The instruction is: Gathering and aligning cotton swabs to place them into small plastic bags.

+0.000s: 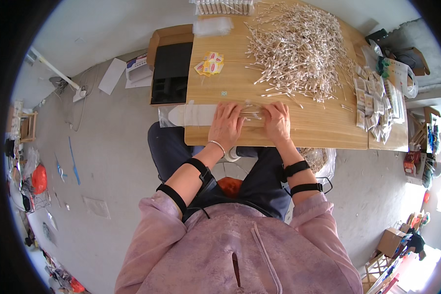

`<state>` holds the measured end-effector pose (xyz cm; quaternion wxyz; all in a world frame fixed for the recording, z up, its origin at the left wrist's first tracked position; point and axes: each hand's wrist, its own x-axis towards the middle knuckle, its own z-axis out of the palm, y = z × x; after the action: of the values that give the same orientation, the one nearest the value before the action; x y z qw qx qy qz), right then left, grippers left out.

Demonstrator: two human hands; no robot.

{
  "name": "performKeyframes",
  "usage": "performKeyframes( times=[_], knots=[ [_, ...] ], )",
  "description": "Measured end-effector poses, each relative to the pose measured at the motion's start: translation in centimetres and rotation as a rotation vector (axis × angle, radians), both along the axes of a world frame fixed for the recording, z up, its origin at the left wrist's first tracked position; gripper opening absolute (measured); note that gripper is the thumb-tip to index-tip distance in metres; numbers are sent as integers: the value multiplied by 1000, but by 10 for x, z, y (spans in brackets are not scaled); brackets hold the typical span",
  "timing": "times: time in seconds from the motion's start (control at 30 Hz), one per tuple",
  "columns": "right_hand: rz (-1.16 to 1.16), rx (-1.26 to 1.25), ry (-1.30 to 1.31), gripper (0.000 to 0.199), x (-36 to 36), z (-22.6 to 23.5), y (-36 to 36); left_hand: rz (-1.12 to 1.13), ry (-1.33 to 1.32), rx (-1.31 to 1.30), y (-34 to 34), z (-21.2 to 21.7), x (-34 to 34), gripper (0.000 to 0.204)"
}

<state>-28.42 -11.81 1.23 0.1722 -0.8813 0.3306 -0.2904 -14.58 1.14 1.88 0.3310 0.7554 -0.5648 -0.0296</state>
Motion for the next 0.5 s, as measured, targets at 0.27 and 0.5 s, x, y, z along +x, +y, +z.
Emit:
performKeyframes(
  times=[0.27, 0.5],
  knots=[
    [-77, 35, 41, 14, -9, 0, -15, 29, -19, -1, -1, -3, -1, 36],
    [-179, 52, 59, 14, 3, 0, -14, -65, -75, 28, 0, -3, 0, 30]
  ],
)
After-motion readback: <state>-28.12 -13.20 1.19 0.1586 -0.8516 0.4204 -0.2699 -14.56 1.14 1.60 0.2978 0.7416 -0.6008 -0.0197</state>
